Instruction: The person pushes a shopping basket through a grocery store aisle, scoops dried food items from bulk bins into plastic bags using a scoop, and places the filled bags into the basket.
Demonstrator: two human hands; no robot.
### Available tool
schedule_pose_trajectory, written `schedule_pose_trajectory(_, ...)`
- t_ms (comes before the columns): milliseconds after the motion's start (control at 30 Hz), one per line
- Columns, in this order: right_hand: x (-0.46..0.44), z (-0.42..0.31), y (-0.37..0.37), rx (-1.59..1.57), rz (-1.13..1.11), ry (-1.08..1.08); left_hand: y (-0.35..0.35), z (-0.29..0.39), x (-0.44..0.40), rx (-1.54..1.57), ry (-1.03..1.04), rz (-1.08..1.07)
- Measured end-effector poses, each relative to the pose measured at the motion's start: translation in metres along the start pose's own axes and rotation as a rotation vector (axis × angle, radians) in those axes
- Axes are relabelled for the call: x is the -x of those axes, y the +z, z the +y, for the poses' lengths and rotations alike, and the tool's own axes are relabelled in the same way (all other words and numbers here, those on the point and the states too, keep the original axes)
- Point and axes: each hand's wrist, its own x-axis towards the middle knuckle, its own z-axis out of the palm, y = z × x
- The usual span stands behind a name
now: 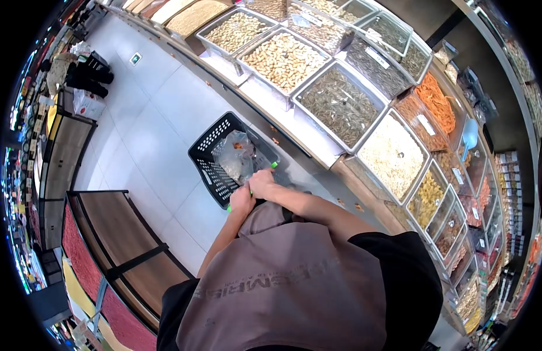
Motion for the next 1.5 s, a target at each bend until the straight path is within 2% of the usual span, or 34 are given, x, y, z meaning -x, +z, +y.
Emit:
schedule_pose_trajectory(167, 0.003, 0.008, -0.01, 0.046, -0.091, -0.003, -0.015, 0.01, -0.011, -0.091, 0.068, -0.149)
schedule_pose_trajectory(433, -0.015, 0.019, -0.012, 0.033, -0.089, -0.037, -0.016, 0.002, -0.033, -0.049, 0.142, -0.164)
schedule_pose_trajectory(667, -0.034, 0.013, -0.023, 0.037, -0.086, -0.083, -0.022, -0.018, -0.04, -0.091, 0.104, -0.14)
schedule_pose_trajectory(867, -0.046, 0.02, -0.025, 0.102, -0.105, -0.148, -0.027, -0.043, -0.034, -0.008, -0.129, -0.09)
schedule_pose_trajectory(1100, -0.065, 0.024, -0.035, 0.08, -0.061, -0.126, -0.047, -0.05, -0.06, 0.057, -0.087, -0.295)
schedule_pose_trajectory(1400, -0.122, 0.027, -0.062, 0.103, -0.14, -0.099, -0.075, -0.066, -0.104, 0.058, -0.114, -0.23)
schedule_pose_trajectory(1500, -0.143, 0.033, -0.073, 0.073, -0.096, -0.105, -0.081, -0.077, -0.121, 0.094, -0.158, -0.226)
